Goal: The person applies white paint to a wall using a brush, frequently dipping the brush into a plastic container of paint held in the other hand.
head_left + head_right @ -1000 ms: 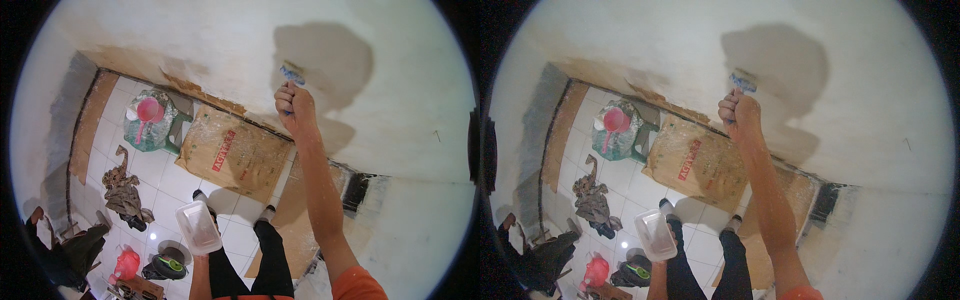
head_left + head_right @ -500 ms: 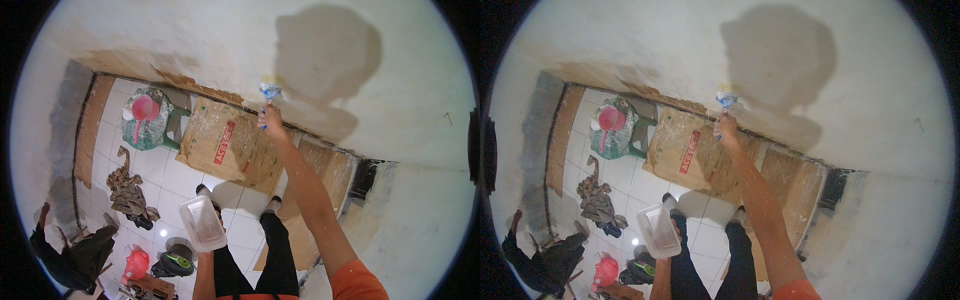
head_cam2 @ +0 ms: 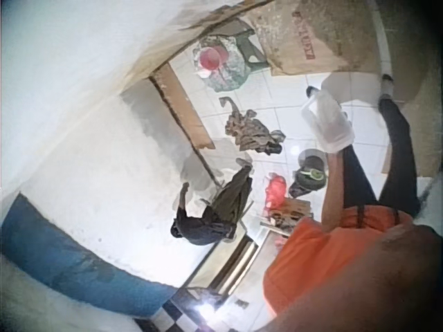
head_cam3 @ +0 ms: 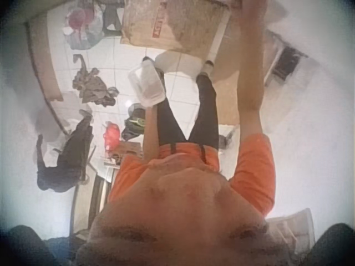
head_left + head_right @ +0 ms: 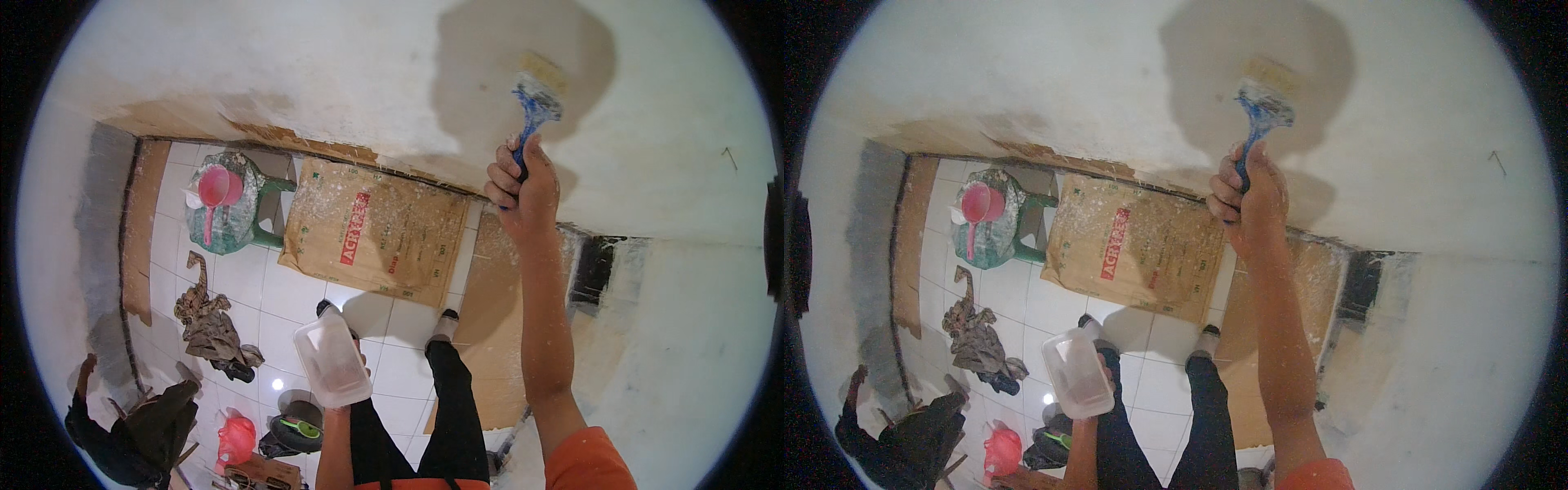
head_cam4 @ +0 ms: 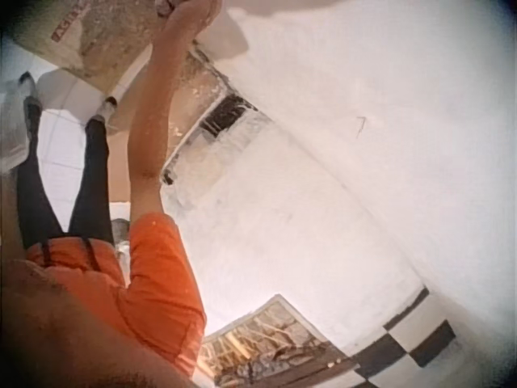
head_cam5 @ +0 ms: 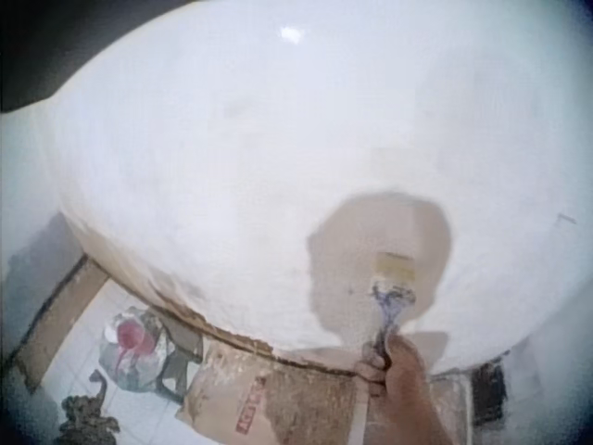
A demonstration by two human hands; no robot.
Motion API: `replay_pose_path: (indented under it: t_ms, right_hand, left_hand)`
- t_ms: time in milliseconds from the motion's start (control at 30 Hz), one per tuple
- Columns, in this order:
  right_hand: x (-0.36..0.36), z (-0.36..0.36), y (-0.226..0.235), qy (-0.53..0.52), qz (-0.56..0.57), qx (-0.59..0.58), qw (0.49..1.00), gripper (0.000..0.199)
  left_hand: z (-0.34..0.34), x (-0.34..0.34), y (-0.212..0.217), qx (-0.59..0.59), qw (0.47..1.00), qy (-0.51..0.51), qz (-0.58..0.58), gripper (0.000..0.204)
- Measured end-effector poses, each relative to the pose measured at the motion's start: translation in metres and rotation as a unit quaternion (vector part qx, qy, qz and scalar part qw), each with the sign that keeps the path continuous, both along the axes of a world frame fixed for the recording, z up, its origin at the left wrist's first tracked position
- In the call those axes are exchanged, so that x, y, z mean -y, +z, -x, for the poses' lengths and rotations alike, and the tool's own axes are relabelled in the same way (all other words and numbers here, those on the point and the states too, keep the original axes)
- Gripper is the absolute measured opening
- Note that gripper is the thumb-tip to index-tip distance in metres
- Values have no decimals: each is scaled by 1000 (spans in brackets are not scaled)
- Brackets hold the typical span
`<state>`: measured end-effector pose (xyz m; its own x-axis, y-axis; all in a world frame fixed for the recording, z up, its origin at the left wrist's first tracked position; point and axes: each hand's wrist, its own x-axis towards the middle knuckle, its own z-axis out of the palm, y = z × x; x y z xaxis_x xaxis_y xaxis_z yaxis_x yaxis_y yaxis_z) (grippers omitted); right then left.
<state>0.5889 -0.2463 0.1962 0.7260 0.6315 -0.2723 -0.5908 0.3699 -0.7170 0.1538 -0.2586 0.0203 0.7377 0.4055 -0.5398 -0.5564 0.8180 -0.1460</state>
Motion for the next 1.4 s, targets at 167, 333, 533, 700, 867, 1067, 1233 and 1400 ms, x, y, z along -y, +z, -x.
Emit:
replay_pose_path:
  t_ms: [167,333,533,700,867,1067,1233,1400]
  right_hand:
    - [18,-62,-125,-72,120,152,978,40]
    - [54,-28,-201,-2,373,-43,927,37]
    - [194,53,-215,-43,546,177,817,24]
    - [251,118,-90,87,548,307,773,21]
    - [231,146,25,290,460,291,788,42]
    - [214,149,40,384,466,444,662,49]
    - [209,139,20,342,519,505,599,37]
    - [211,140,-14,316,546,492,600,37]
  left_hand:
    - [-46,-1,8,69,997,-17,6,79]
    - [-80,-2,-16,70,995,-63,-17,77]
    - [-106,26,-60,-97,988,-59,-100,62]
    - [-137,55,-65,23,1000,-6,0,53]
    - [-161,91,-52,19,1000,-20,4,55]
    - [-185,148,-33,66,998,14,-7,58]
    - [-186,189,-44,75,997,23,-25,57]
    - [-188,195,-23,3,1000,2,20,52]
